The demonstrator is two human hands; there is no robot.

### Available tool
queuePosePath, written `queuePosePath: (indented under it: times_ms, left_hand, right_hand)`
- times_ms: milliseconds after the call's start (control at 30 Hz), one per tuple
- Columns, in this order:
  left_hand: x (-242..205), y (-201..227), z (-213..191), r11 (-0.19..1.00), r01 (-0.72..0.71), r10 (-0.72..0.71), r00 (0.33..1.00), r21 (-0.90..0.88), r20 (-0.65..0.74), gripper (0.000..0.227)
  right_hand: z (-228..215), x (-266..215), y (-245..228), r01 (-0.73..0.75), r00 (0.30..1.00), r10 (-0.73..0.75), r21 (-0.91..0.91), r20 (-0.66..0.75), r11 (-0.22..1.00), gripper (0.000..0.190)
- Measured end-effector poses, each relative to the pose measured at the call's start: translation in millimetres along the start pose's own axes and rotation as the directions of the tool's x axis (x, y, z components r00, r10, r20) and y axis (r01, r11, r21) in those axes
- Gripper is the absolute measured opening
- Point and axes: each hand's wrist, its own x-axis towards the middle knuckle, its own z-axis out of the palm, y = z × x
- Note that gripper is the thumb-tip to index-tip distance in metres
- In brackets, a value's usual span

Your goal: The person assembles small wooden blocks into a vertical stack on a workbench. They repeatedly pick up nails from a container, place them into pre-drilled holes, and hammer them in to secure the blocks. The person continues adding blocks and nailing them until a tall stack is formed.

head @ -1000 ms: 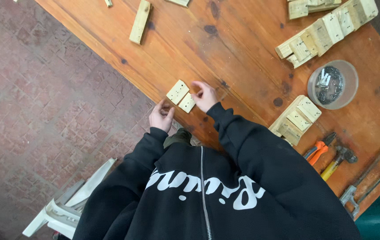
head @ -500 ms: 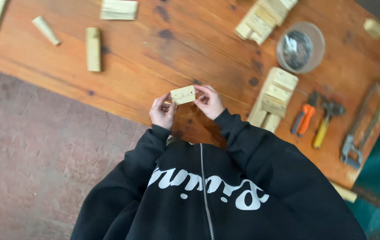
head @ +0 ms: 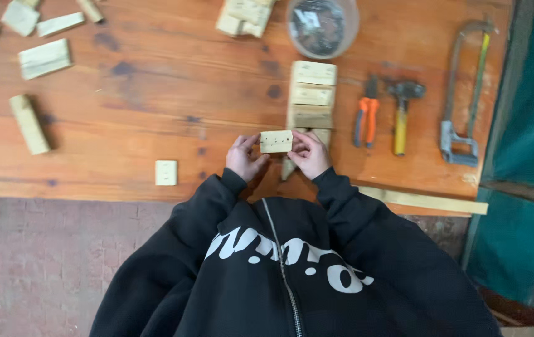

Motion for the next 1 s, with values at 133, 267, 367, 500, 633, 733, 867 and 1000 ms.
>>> queuePosePath:
  times_ms: [133,267,367,500,633,733,867,1000]
  left_hand:
    - [5,14,63,0.972,-0.053,0.030,0.994,0.228,0.102,0.066]
    - [9,36,95,0.939,-0.069,0.045,0.996,0.338,0.080,0.058]
    - [15,22,105,0.908,-0.066,0.045,0.997,0.414,0.061,0.060]
    - [13,39,102,0.909,-0.031,0.015,0.999,0.416,0.041,0.060]
    - [18,63,95,0.911,0.005,-0.031,0.998,0.412,0.058,0.058]
    - [25,68,94,0.907,-0.031,0.000,0.997,0.419,0.073,0.060]
    - [21,68,93,0.908,-0.059,0.048,0.998,0.415,0.036,0.060]
    - [22,55,93,0.900,-0.084,0.074,0.996,0.427,0.041,0.054]
  right_hand:
    - [-53,-11,57,-0.004,0.997,0.001,-0.038,-0.083,0.999,0.058]
    - [-85,-11,61,0.021,0.995,-0.029,-0.089,-0.093,0.996,0.054]
    - [-89,0,62,0.041,0.996,-0.054,-0.161,-0.074,0.986,0.054]
    - [-87,4,64,0.058,0.994,-0.079,-0.258,-0.070,0.964,0.059]
    - [-82,2,59,0.060,0.988,-0.092,-0.244,-0.121,0.968,0.053]
    - [-79,3,57,0.057,0.980,-0.101,-0.247,-0.170,0.967,0.052]
    - [-77,2,55,0.053,0.968,-0.111,-0.245,-0.227,0.968,0.050]
    - [-77,1,52,0.045,0.969,-0.096,-0.218,-0.227,0.975,0.048]
